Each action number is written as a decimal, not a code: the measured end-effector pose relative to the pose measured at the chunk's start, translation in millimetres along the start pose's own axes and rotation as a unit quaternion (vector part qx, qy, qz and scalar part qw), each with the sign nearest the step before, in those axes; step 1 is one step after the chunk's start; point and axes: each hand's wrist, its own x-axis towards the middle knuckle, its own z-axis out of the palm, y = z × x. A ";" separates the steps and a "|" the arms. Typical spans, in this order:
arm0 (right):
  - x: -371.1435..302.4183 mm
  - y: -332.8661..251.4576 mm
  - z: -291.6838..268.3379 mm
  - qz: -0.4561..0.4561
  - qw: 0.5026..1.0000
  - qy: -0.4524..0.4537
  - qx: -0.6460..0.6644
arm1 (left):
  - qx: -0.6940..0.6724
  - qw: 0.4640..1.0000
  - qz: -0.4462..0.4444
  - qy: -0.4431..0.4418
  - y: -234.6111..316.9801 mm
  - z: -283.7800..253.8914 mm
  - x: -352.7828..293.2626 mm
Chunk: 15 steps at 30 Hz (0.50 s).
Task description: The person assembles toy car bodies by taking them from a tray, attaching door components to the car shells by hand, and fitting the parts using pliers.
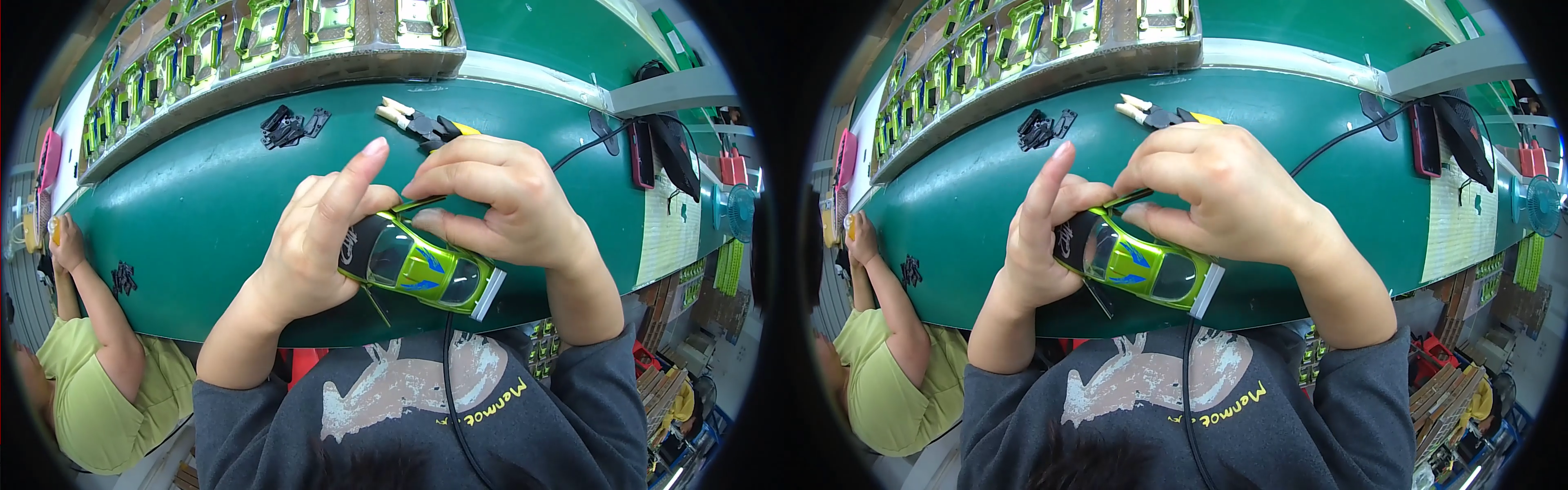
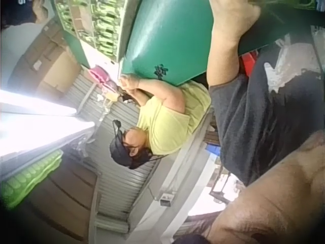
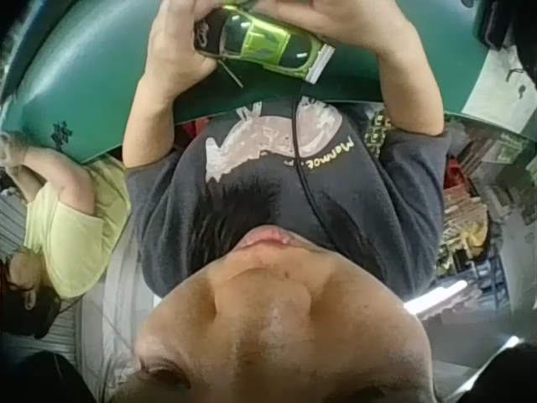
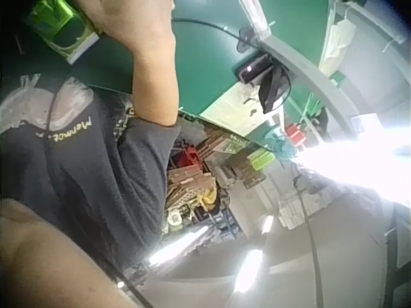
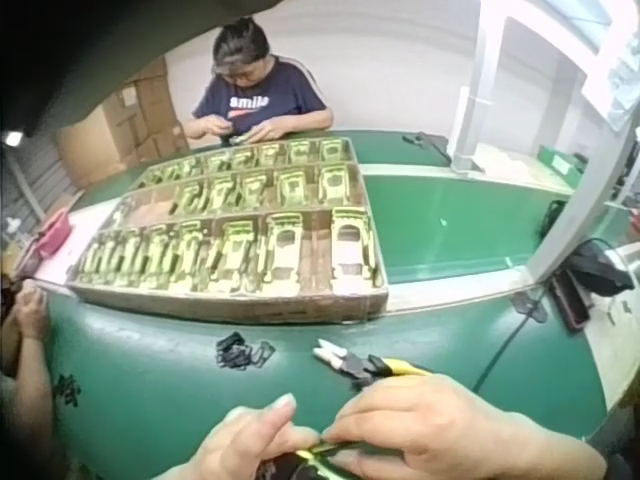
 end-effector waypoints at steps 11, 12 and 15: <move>-10.5 5.1 12.0 -0.055 0.998 0.005 0.032 | -0.106 0.994 0.018 -0.028 5.2 7.7 -2.2; -12.0 7.0 13.4 -0.058 0.997 0.012 0.053 | -0.111 0.993 0.032 -0.029 3.4 9.5 -1.8; -13.7 8.5 15.3 -0.047 0.997 0.012 0.061 | -0.089 0.995 0.027 -0.039 4.1 6.5 0.1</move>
